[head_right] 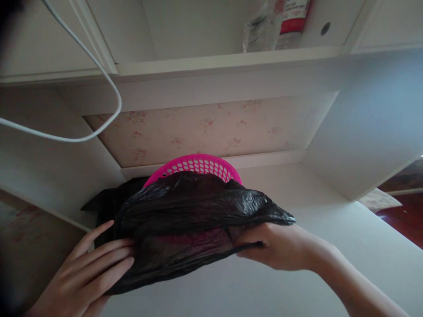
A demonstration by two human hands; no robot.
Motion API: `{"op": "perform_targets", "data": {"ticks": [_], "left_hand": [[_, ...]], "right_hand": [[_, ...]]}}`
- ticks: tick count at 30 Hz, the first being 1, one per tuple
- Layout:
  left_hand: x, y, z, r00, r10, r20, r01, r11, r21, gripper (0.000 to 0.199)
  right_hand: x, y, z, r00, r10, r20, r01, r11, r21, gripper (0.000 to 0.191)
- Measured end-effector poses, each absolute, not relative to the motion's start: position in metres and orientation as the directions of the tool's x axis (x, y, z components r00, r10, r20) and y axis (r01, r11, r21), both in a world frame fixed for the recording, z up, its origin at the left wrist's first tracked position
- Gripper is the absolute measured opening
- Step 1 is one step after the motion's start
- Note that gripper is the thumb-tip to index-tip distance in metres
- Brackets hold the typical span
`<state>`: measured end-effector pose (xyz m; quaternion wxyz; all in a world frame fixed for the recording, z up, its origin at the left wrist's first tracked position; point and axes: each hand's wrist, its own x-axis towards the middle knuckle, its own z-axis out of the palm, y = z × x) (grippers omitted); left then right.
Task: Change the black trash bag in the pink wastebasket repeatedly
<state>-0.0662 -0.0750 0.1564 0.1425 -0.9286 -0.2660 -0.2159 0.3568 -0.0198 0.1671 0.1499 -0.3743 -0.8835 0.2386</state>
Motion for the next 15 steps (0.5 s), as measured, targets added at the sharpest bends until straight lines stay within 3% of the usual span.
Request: {"op": "perform_targets", "data": {"ticks": [3, 5, 8, 11, 13, 15], "left_hand": [[-0.065, -0.071, 0.142, 0.683, 0.519, 0.514, 0.65, -0.753, -0.104, 0.029], [-0.069, -0.064, 0.132, 0.66, 0.584, 0.473, 0.702, -0.703, -0.112, 0.027], [-0.083, -0.051, 0.115, 0.611, 0.646, 0.458, 0.757, -0.645, -0.101, 0.066], [-0.093, -0.04, 0.098, 0.299, 0.766, 0.569, 0.857, -0.478, 0.193, 0.067], [-0.091, -0.034, 0.094, 0.056, 0.859, 0.509, 0.842, -0.315, 0.438, 0.065], [-0.083, -0.026, 0.097, -0.083, 0.915, 0.395, 0.773, -0.191, 0.606, 0.069]], "right_hand": [[0.357, -0.008, 0.163, -0.69, 0.717, -0.101, 0.636, 0.534, -0.557, 0.022], [0.359, 0.002, 0.159, -0.658, 0.751, -0.053, 0.63, 0.51, -0.586, 0.042], [0.365, 0.013, 0.15, -0.515, 0.851, 0.101, 0.623, 0.452, -0.639, 0.051], [0.37, 0.018, 0.139, -0.351, 0.921, 0.169, 0.596, 0.359, -0.719, 0.038], [0.37, 0.02, 0.131, -0.292, 0.936, 0.196, 0.47, 0.319, -0.823, 0.032], [0.367, 0.022, 0.124, -0.227, 0.952, 0.206, 0.315, 0.272, -0.909, 0.042]]}}
